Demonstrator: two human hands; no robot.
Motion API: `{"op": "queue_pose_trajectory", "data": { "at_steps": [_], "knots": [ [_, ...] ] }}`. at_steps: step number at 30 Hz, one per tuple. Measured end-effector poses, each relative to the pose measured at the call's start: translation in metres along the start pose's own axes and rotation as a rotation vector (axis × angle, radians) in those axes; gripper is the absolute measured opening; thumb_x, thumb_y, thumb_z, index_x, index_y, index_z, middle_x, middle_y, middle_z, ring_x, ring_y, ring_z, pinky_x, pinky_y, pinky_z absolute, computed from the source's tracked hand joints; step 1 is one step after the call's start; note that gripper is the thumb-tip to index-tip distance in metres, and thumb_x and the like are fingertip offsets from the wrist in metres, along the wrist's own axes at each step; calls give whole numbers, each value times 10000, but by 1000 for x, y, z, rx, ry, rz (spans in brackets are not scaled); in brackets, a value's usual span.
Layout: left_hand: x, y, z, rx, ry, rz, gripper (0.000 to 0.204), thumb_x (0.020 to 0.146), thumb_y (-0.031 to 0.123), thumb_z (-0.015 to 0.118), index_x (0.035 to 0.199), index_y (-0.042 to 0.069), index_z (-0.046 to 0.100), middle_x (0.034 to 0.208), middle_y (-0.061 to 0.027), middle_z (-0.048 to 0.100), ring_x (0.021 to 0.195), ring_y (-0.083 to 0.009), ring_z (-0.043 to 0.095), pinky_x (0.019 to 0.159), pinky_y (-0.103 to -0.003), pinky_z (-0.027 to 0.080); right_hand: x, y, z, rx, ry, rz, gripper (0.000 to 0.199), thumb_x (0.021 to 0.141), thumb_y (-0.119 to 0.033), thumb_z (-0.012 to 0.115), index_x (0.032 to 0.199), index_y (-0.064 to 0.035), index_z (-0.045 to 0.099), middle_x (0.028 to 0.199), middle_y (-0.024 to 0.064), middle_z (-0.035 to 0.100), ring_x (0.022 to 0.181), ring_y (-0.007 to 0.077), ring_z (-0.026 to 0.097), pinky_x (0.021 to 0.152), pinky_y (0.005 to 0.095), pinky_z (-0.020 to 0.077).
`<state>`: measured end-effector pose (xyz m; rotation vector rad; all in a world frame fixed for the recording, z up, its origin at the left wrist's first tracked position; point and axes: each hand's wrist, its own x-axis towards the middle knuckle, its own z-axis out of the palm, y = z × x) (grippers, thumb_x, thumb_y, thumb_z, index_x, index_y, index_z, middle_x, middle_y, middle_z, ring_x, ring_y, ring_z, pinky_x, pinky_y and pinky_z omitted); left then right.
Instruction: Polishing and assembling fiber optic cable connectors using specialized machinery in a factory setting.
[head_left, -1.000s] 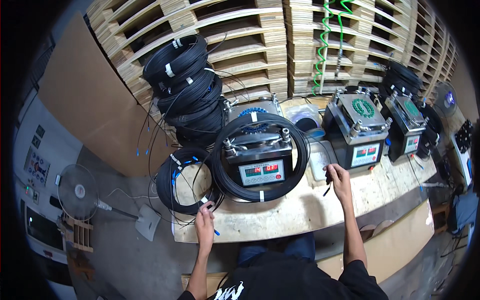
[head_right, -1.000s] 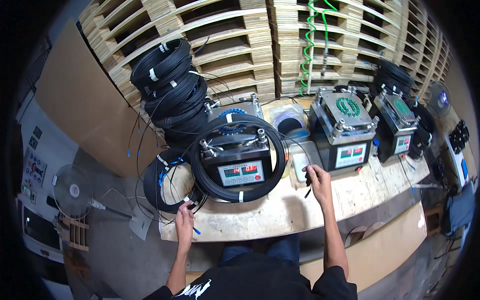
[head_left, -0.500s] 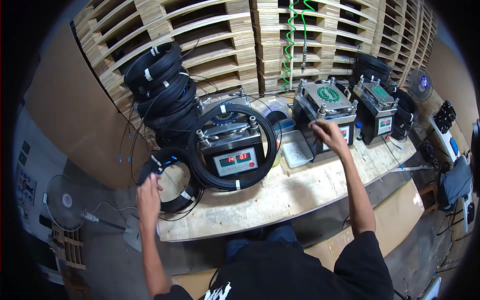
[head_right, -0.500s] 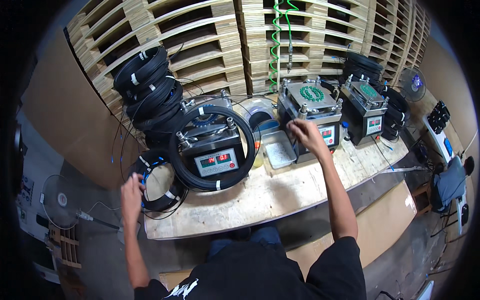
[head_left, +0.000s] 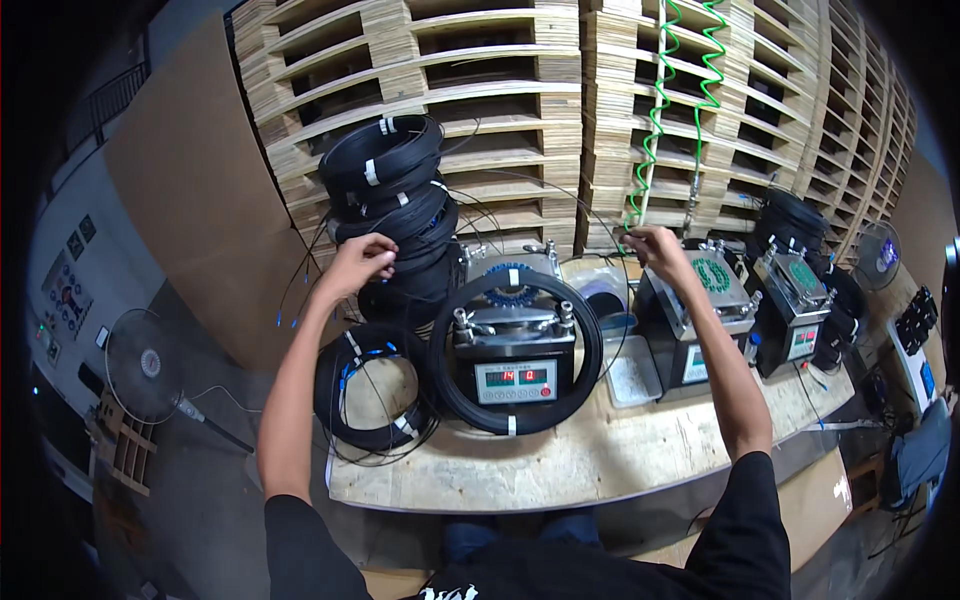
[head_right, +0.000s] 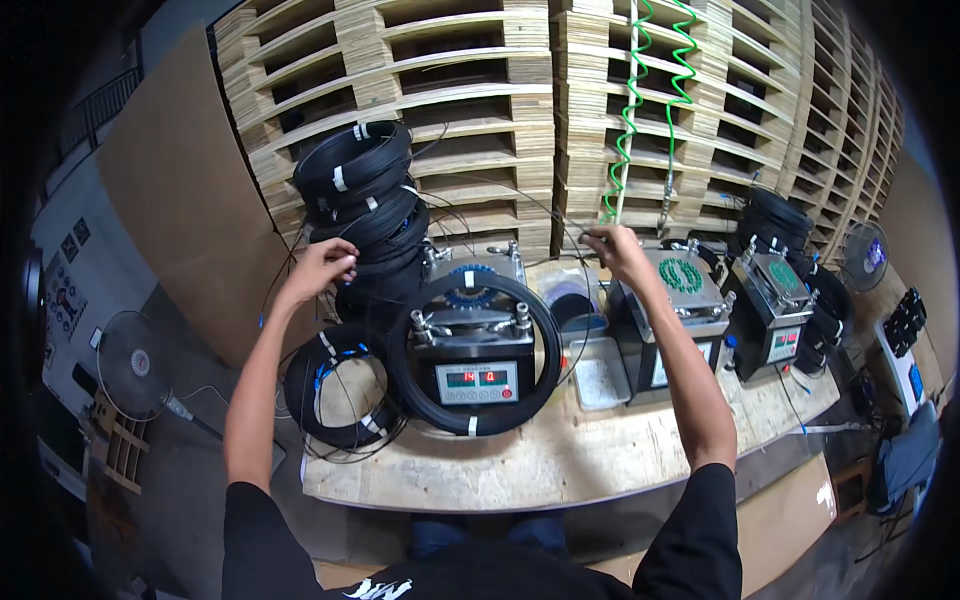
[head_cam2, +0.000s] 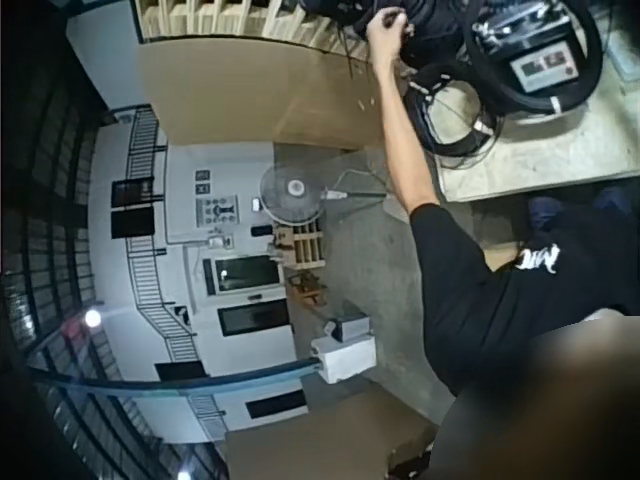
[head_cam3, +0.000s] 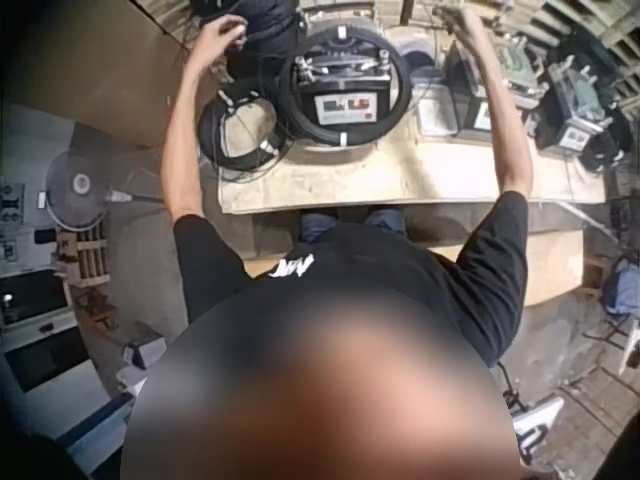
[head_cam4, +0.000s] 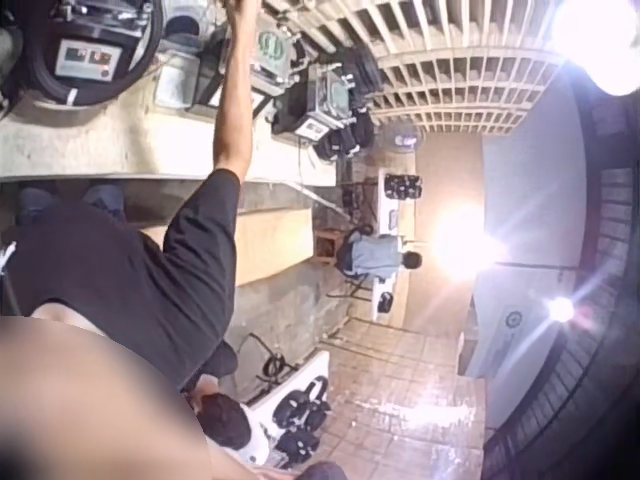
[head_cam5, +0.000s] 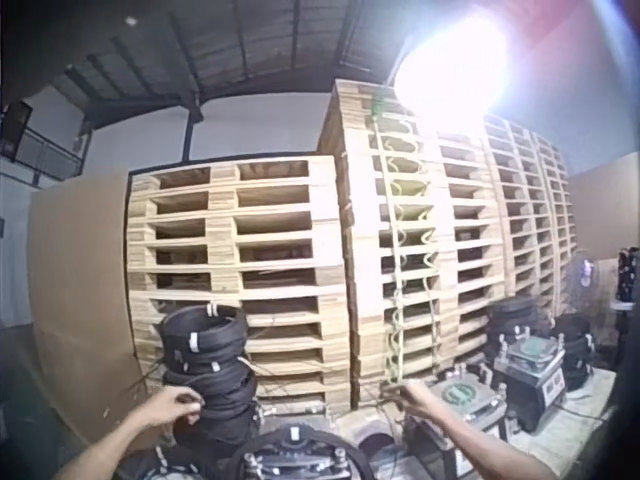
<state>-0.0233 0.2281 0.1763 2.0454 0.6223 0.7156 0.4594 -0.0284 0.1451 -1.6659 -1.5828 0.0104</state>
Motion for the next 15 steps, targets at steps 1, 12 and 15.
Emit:
{"op": "queue_pose_trajectory", "data": {
  "at_steps": [1,12,15],
  "knots": [
    [12,-4,10,4,0,30,161,946,70,677,1075,-14,628,887,-43,644,808,-119,662,717,-256,564,13,-3,10,8,-8,-3,199,985,-148,640,949,46,666,615,111,534,590,134,453,549,348,400],
    [96,-42,74,-507,-177,-1,220,914,88,743,1093,45,623,1038,-56,693,933,-149,694,849,-297,583,87,5,76,939,-392,232,295,990,-231,672,1070,52,694,845,32,674,704,72,581,630,232,474],
    [100,-52,81,-642,-241,11,174,920,117,747,1048,51,649,1023,-52,711,938,-128,684,843,-282,576,93,16,87,1019,-525,239,298,998,-230,659,1067,57,693,842,36,672,731,82,596,647,240,489]
  ]
}}
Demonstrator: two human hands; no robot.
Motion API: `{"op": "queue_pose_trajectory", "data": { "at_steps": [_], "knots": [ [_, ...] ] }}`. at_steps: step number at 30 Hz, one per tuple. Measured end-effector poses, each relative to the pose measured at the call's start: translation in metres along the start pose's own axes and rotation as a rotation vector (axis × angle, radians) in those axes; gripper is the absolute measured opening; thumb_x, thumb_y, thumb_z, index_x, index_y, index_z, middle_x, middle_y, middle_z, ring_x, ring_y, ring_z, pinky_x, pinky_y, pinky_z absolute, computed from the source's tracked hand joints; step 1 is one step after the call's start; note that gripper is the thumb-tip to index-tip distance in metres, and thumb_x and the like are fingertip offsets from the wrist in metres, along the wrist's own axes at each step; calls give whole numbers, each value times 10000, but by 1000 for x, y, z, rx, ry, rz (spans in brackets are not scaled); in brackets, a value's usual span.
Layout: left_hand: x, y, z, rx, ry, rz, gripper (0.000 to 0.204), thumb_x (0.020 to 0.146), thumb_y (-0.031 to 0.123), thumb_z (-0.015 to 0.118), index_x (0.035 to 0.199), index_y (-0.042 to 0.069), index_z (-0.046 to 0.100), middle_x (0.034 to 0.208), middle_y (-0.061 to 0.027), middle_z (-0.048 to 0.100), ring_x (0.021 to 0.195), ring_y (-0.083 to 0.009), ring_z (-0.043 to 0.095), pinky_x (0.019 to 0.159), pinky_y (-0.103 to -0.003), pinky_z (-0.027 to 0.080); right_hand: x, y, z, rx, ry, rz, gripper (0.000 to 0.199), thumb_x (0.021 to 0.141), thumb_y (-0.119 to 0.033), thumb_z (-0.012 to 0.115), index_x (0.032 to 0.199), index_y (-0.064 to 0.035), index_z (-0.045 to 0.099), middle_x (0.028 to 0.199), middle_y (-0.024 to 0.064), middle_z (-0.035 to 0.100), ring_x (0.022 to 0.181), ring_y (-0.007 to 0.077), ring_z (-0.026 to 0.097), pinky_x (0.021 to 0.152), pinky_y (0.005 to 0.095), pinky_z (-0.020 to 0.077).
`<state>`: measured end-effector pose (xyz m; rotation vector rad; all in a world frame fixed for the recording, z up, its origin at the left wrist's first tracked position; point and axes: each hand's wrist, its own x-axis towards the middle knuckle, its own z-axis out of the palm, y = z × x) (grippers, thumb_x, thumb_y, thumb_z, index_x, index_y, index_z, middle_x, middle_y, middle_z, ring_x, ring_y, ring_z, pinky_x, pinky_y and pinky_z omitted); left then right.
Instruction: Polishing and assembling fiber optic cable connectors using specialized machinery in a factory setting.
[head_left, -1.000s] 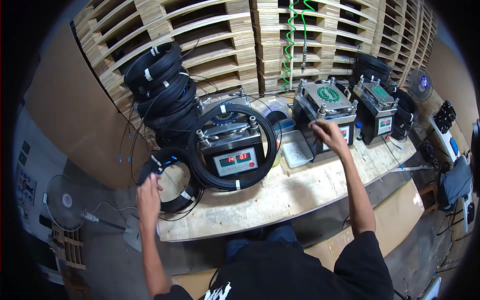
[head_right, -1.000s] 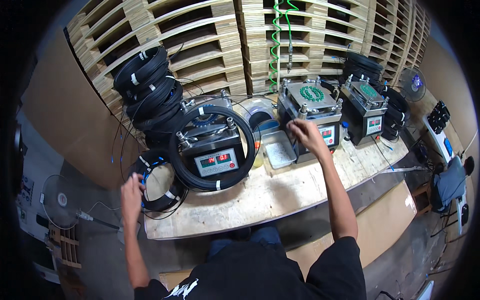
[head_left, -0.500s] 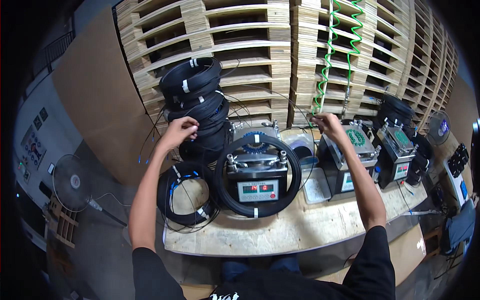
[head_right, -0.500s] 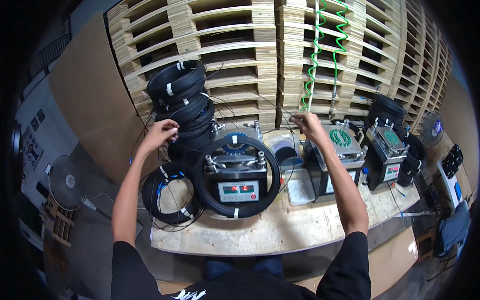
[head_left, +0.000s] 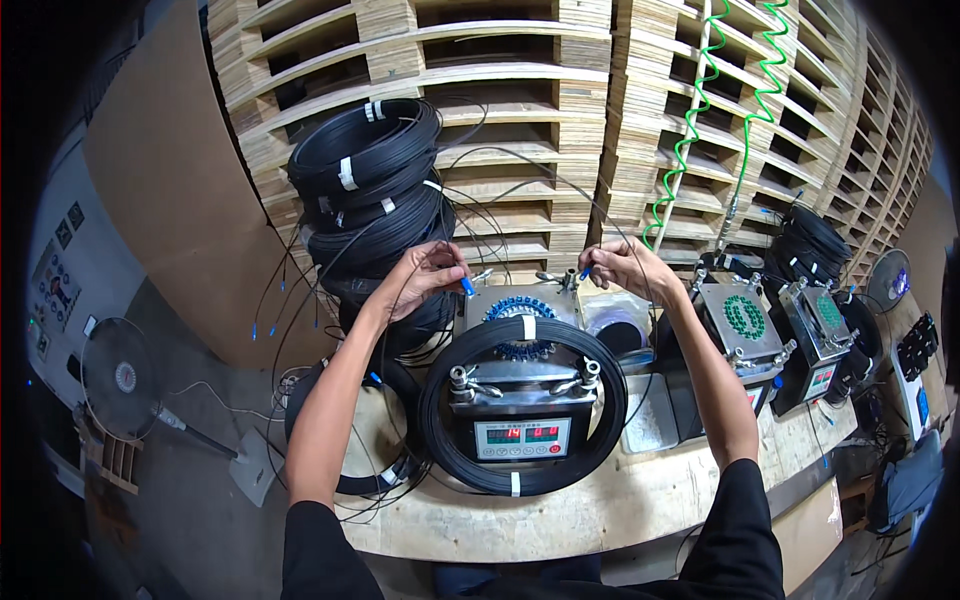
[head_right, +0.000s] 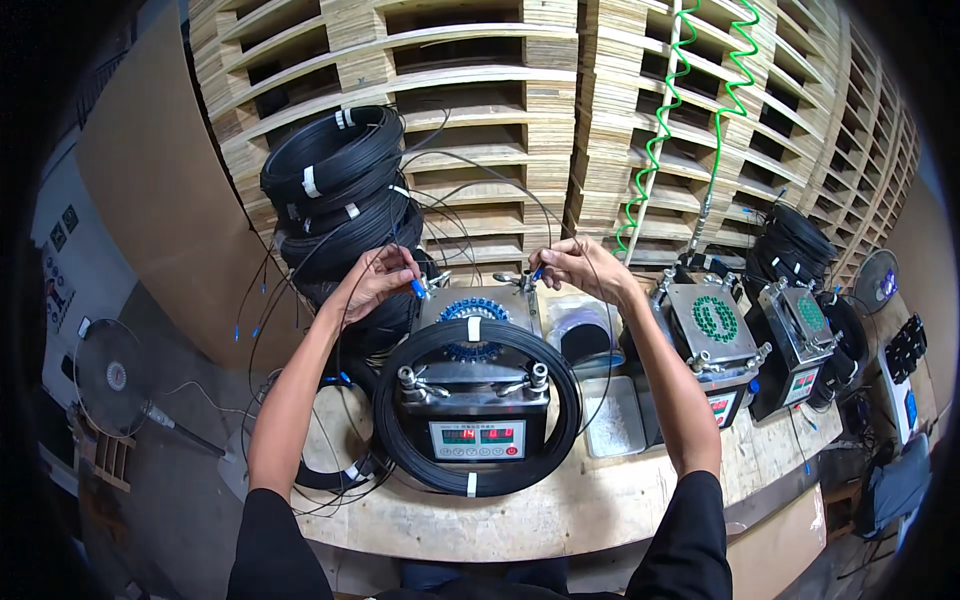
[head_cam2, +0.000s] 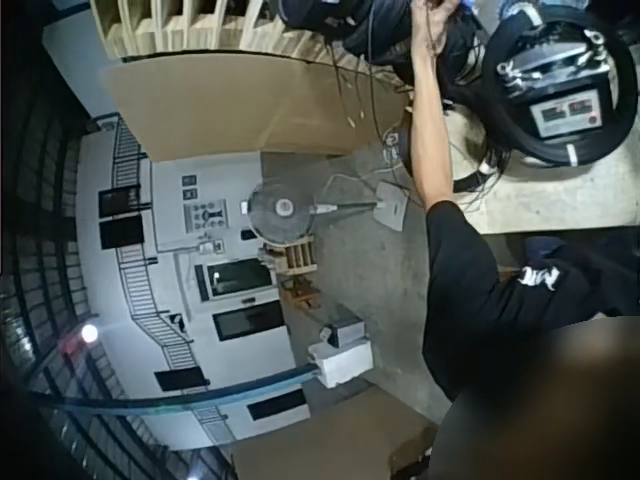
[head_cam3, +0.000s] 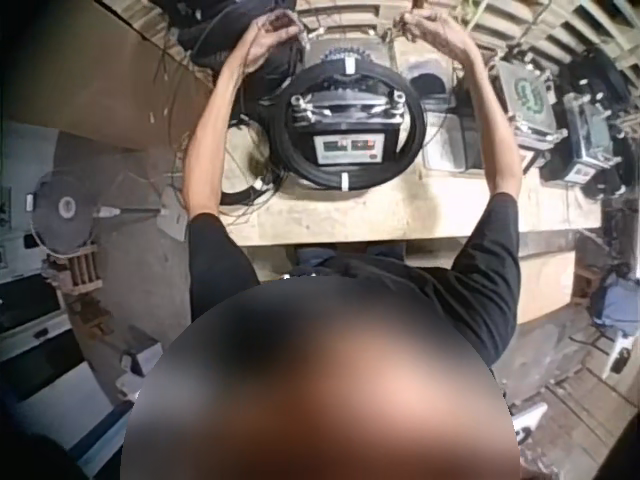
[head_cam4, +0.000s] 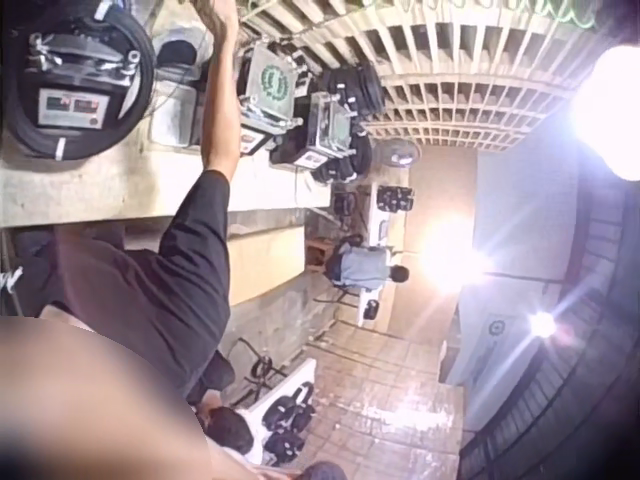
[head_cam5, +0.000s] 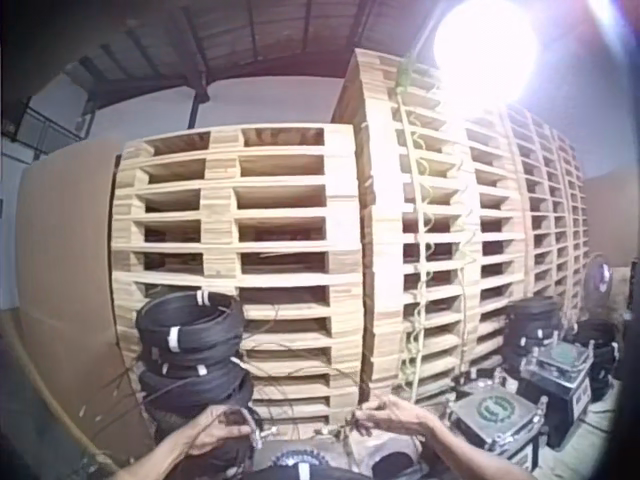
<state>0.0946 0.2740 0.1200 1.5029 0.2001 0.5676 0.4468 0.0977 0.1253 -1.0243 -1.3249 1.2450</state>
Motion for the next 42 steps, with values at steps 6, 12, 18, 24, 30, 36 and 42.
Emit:
{"op": "queue_pose_trajectory", "data": {
  "at_steps": [6,12,18,24,30,36,42],
  "knots": [
    [16,-18,15,117,61,-23,204,973,134,683,1120,55,568,1020,-83,713,957,-131,681,868,-272,559,20,9,19,-101,3,11,280,972,-177,688,1114,64,677,920,79,692,770,117,645,705,262,540],
    [20,-32,27,231,10,101,213,939,67,708,1095,45,565,1005,-61,701,953,-111,670,853,-254,548,36,6,40,-318,-3,69,273,918,-159,750,1083,56,716,899,77,712,772,100,645,697,244,525],
    [25,-41,33,189,17,64,244,933,54,713,1106,39,542,1013,-71,704,955,-123,673,856,-256,549,46,14,46,-338,-114,-41,286,929,-192,741,1094,42,734,879,64,738,797,84,657,725,240,522],
    [25,-46,33,224,9,64,220,940,76,712,1107,6,588,1021,-93,713,957,-133,682,854,-259,555,47,16,50,-481,-108,-39,263,943,-159,720,1094,57,714,885,70,744,769,116,692,719,266,565],
    [24,-53,31,210,31,32,212,938,102,722,1097,-15,646,1003,-84,719,942,-129,691,861,-257,559,49,13,50,-534,-139,-53,261,941,-170,724,1069,57,722,854,77,745,746,112,689,691,273,563],
    [24,-54,31,225,35,54,197,940,106,720,1082,-8,645,994,-82,721,930,-125,692,861,-259,563,51,5,58,-666,-123,-32,266,930,-179,735,1011,74,726,780,85,725,706,127,687,663,286,562],
    [25,-53,31,186,43,40,190,925,116,745,1041,-3,654,973,-56,704,912,-109,679,830,-250,560,53,-6,71,-834,-120,-18,297,941,-224,726,872,65,707,680,95,688,644,147,683,603,298,546]
  ]
}}
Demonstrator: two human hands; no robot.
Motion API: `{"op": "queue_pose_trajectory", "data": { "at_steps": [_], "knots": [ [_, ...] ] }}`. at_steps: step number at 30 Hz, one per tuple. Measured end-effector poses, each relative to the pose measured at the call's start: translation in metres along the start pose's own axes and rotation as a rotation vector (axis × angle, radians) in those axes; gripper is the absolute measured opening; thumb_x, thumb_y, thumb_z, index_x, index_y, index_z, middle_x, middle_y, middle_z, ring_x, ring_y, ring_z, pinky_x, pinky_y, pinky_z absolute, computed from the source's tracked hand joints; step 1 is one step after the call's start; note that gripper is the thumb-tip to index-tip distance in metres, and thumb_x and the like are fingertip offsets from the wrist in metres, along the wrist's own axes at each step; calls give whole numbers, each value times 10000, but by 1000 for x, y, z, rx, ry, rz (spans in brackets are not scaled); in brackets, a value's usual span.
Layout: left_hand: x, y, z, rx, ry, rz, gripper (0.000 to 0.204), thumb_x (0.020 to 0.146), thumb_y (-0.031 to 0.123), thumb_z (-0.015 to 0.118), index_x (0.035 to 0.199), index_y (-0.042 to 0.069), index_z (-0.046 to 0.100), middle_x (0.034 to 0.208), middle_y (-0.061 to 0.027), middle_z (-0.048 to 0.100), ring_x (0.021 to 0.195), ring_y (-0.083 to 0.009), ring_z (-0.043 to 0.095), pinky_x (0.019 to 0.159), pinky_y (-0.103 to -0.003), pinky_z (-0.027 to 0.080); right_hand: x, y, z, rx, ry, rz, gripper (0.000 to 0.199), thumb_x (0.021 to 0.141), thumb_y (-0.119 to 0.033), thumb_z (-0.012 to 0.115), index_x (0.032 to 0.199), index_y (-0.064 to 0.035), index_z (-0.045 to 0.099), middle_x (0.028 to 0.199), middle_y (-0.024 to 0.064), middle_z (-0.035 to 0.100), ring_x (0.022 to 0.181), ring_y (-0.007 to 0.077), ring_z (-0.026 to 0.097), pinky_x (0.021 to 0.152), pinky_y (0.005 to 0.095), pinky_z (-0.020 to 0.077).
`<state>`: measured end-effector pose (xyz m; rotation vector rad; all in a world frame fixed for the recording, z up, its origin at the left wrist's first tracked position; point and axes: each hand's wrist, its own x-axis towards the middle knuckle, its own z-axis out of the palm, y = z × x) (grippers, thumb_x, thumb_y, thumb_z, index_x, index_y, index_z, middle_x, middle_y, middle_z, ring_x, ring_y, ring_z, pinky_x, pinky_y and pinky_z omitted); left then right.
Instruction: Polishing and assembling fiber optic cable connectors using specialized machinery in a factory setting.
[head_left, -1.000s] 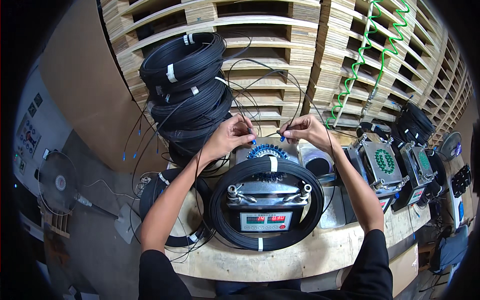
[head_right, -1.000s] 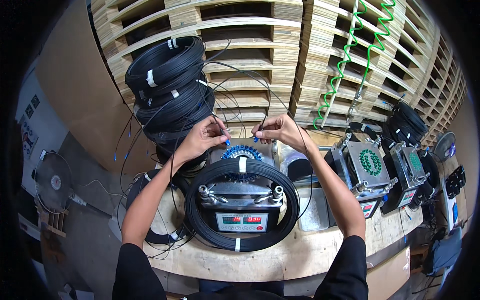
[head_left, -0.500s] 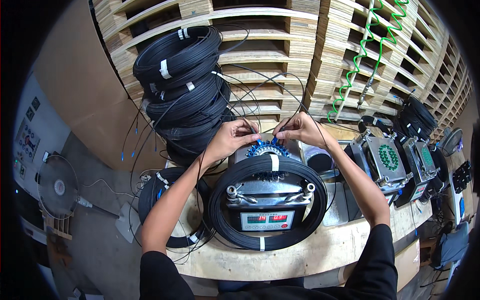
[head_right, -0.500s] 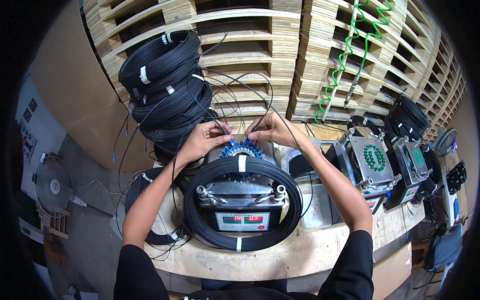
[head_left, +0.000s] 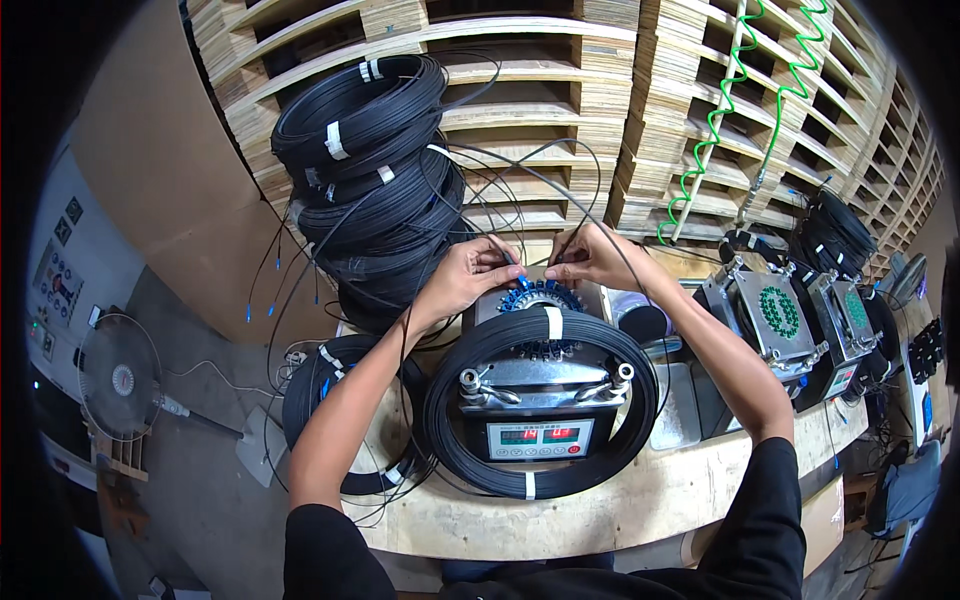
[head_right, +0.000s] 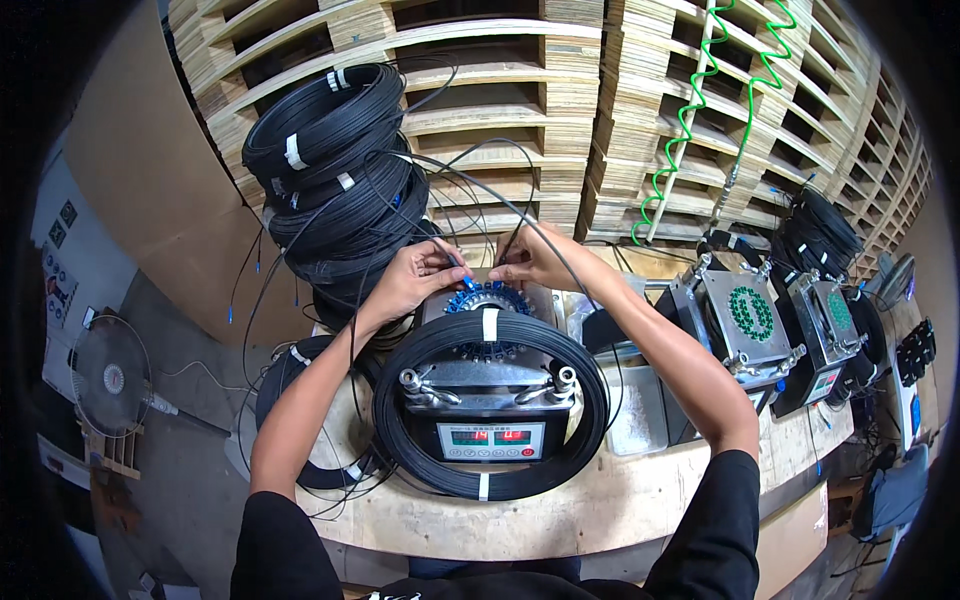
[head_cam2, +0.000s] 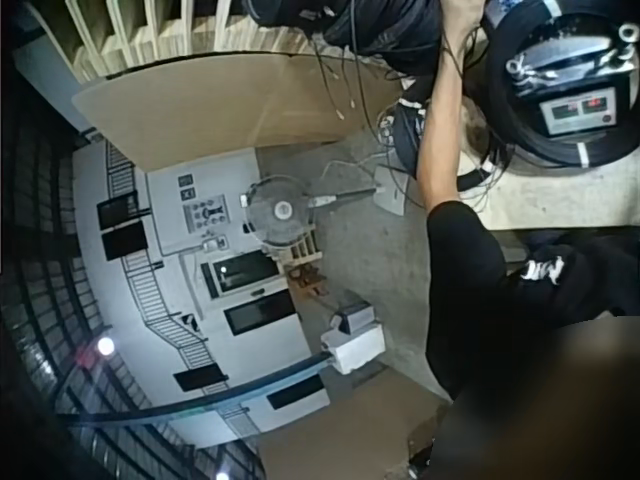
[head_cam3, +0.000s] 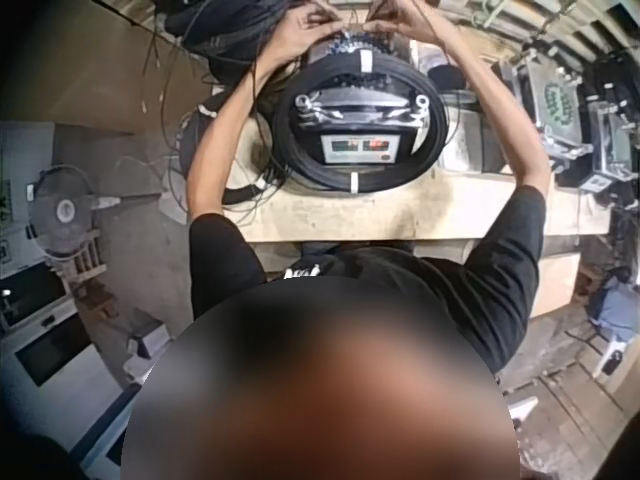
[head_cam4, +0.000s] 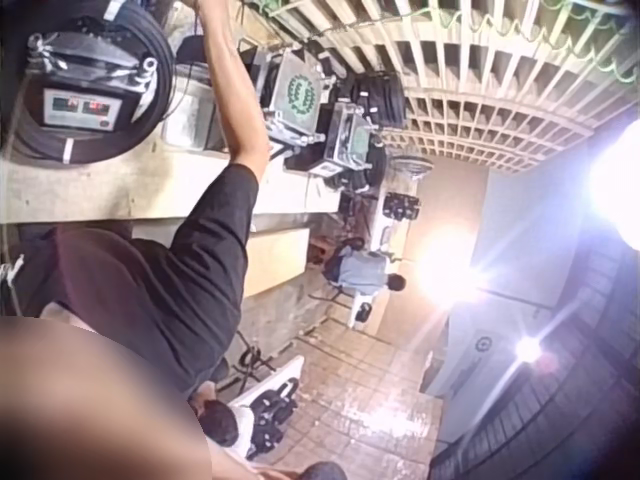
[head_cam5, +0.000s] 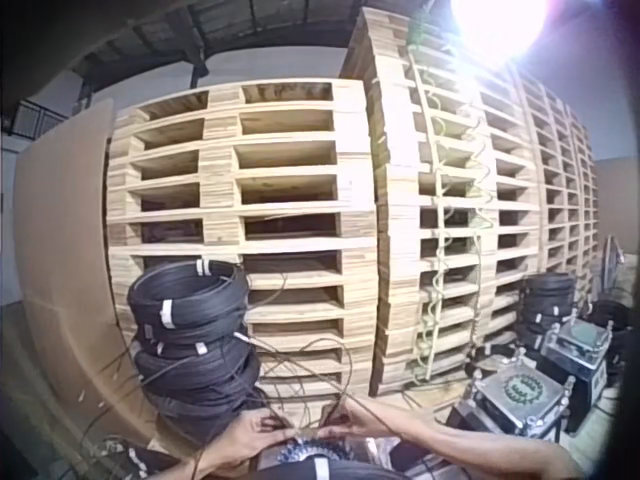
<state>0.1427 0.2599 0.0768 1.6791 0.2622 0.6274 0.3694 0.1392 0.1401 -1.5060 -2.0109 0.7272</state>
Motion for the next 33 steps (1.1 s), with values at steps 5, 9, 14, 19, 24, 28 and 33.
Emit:
{"op": "queue_pose_trajectory", "data": {
  "at_steps": [5,9,14,19,24,28,33],
  "knots": [
    [-1,1,-1,6,-4,-12,194,928,132,745,1031,-2,650,966,-55,703,904,-104,679,820,-244,557,2,-5,5,-131,26,-1,327,942,-252,725,864,66,708,668,133,695,622,160,682,590,308,541],
    [1,0,0,27,-4,9,202,926,126,745,1041,-5,644,959,-63,702,887,-106,682,816,-244,558,0,-2,8,-224,104,-81,330,912,-243,753,839,73,690,662,169,677,599,200,670,573,329,520],
    [1,-1,-1,4,8,-13,209,919,117,750,1042,-12,641,960,-70,701,876,-112,685,813,-248,568,2,0,16,-247,144,-82,341,879,-240,780,809,71,659,661,204,651,593,253,658,565,356,501],
    [2,-3,-1,10,-1,-7,202,931,101,728,1059,-19,628,1001,-110,712,910,-142,699,834,-276,586,1,10,21,-160,160,-116,288,873,-203,781,848,55,655,670,223,626,603,299,654,572,366,496],
    [0,2,0,-22,21,-29,196,920,87,741,1042,-21,631,968,-70,695,895,-121,687,807,-248,583,3,8,25,-228,125,-102,283,872,-197,779,859,40,625,687,231,621,621,338,643,581,383,489],
    [5,4,0,13,-24,-47,196,918,92,746,1050,-5,639,962,-57,700,908,-114,685,811,-249,571,0,4,23,-212,105,-74,295,875,-199,777,854,29,591,697,222,620,636,353,629,593,399,482],
    [5,30,7,340,-67,19,180,899,119,752,964,-35,686,888,-90,739,846,-114,698,775,-264,553,-5,8,6,-135,-36,-82,297,890,-227,772,978,39,673,807,151,691,749,187,668,667,361,520]
  ]
}}
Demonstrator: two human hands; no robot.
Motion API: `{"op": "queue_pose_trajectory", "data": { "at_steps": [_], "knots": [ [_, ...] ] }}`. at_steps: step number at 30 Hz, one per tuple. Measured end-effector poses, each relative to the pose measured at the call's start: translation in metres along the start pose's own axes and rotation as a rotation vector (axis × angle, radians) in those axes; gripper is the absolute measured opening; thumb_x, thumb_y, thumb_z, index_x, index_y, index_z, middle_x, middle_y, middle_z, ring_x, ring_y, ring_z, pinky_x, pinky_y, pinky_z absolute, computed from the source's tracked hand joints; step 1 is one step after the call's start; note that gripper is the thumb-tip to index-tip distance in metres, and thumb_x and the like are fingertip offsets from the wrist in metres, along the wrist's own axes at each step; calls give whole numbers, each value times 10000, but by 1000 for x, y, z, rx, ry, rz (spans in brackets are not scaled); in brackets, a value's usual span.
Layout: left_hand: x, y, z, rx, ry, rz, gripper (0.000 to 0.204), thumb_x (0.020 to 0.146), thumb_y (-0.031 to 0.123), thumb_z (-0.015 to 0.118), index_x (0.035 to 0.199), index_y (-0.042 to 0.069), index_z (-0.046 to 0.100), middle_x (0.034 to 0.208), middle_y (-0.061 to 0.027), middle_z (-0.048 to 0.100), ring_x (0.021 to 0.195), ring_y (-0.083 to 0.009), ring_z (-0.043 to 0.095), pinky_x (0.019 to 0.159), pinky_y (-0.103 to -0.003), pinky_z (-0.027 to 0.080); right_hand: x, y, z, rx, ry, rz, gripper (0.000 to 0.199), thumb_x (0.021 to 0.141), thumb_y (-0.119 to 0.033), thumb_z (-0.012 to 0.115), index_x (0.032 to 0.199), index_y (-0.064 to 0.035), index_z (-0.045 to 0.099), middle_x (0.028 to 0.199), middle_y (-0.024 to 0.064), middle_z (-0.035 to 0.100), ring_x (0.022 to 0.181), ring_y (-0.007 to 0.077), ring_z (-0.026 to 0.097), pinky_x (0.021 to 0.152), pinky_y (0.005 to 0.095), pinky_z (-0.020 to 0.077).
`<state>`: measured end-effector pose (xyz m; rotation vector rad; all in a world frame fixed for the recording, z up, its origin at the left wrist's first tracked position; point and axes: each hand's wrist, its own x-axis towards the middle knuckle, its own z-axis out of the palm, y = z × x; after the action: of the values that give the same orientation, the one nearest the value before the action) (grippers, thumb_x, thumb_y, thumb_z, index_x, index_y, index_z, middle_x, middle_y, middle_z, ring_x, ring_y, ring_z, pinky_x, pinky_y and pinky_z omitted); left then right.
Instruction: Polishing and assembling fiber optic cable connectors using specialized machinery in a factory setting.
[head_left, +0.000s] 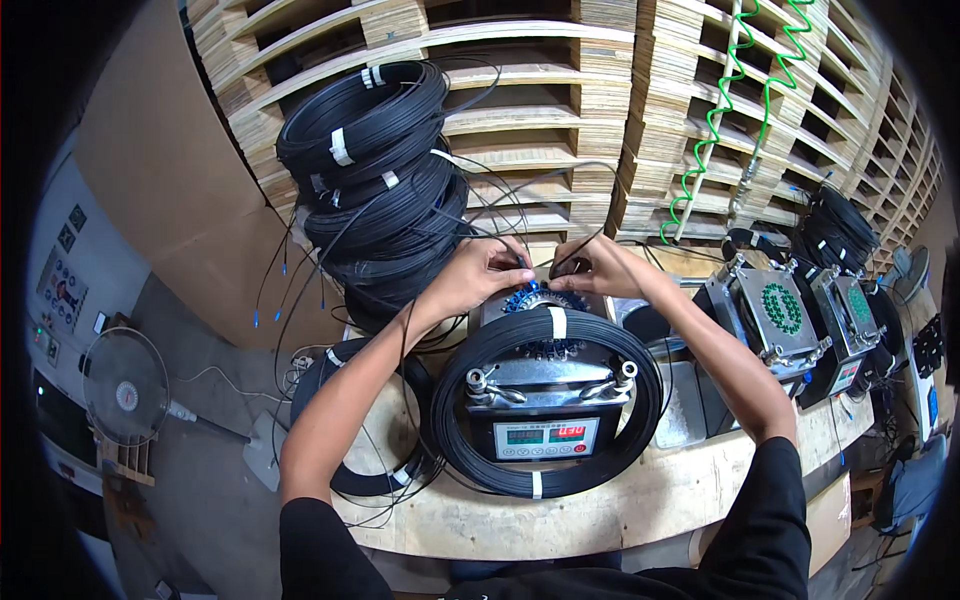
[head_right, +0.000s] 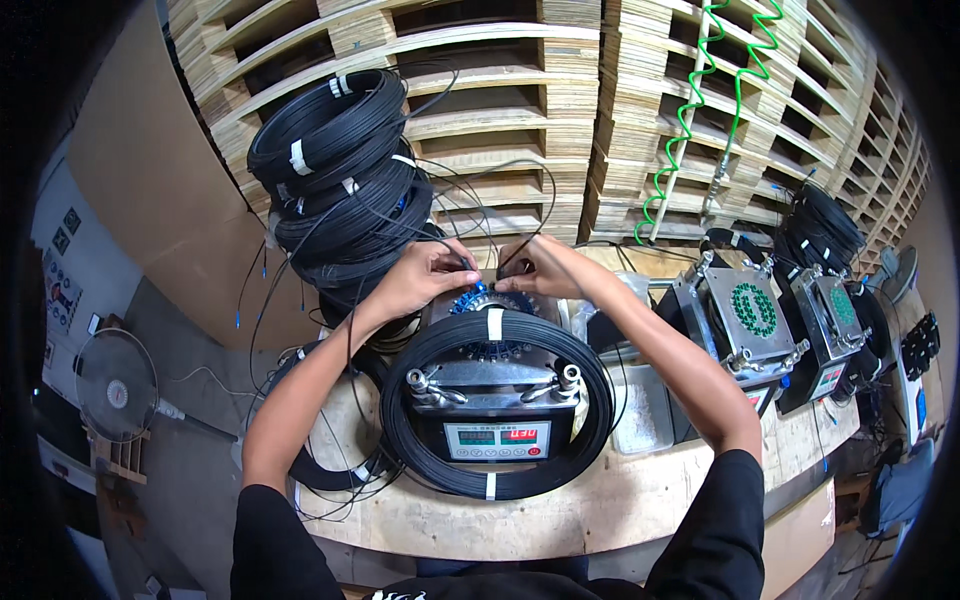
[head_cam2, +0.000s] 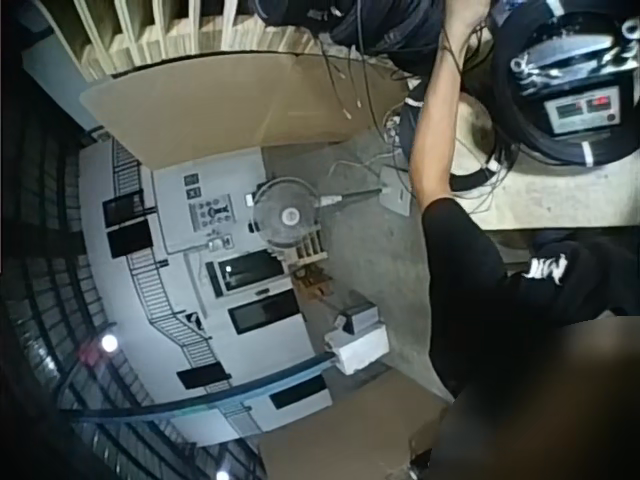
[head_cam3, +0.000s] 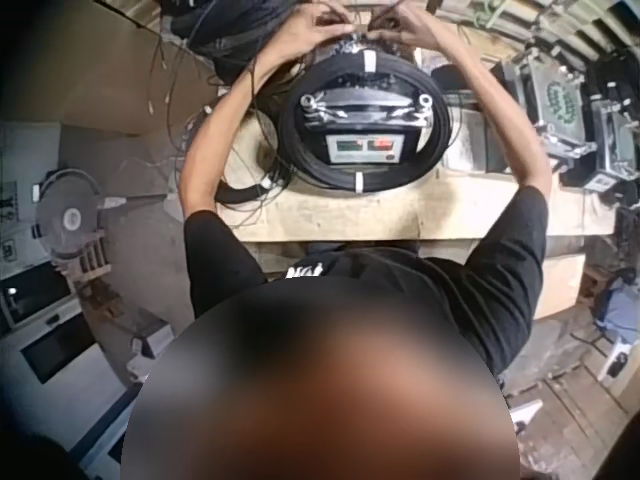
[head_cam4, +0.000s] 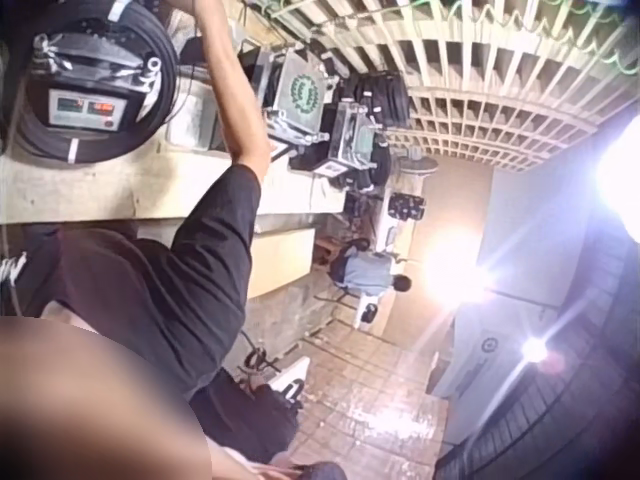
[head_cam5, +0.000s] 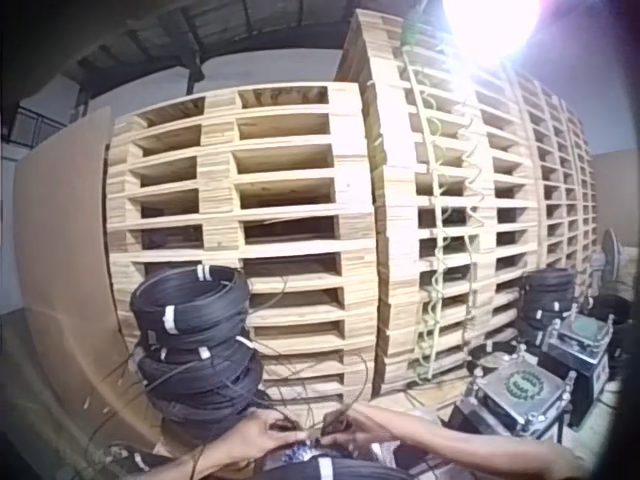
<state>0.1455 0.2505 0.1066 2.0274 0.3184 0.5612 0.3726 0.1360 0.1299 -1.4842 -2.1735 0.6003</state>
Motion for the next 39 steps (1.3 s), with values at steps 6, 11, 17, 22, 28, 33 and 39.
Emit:
{"op": "queue_pose_trajectory", "data": {
  "at_steps": [6,11,17,22,28,33,39],
  "knots": [
    [7,8,1,63,-15,20,166,892,95,746,960,-47,693,862,-100,742,791,-118,700,722,-272,558,-13,34,-4,434,-10,-5,332,932,-199,731,1140,58,693,956,105,757,893,139,695,844,294,558],
    [9,12,0,75,-35,53,162,889,77,740,978,-51,696,835,-105,741,797,-128,704,733,-283,559,-18,29,-9,545,-23,23,307,953,-160,706,1162,64,682,996,105,750,910,138,699,847,280,564],
    [14,28,3,369,-144,210,182,858,61,734,998,-52,703,857,-208,729,775,-249,733,736,-334,556,-27,30,-10,651,49,70,294,974,-159,681,1170,61,669,956,112,744,870,137,701,795,276,570],
    [9,23,2,353,-89,135,176,846,85,754,969,-39,729,856,-184,744,778,-234,742,737,-327,562,-34,29,-17,614,167,146,260,976,-181,674,1105,45,685,727,25,673,647,55,572,564,237,452],
    [8,25,11,355,-64,114,179,841,88,768,972,-32,741,856,-174,753,780,-217,746,744,-327,571,-31,58,-13,372,277,149,259,933,-185,730,1111,2,708,751,-57,590,670,24,484,577,208,375],
    [9,25,8,386,-79,148,160,839,68,766,957,-36,734,831,-172,746,762,-211,742,727,-319,570,-23,61,-11,299,253,171,256,912,-161,744,1112,-5,712,705,-84,490,657,23,447,588,211,379],
    [14,21,1,351,-146,123,220,858,114,756,1031,-19,732,899,-211,737,833,-272,736,782,-346,555,-21,54,-19,392,269,177,224,903,-185,736,1037,-7,742,640,-47,476,632,47,452,604,220,412]
  ]
}}
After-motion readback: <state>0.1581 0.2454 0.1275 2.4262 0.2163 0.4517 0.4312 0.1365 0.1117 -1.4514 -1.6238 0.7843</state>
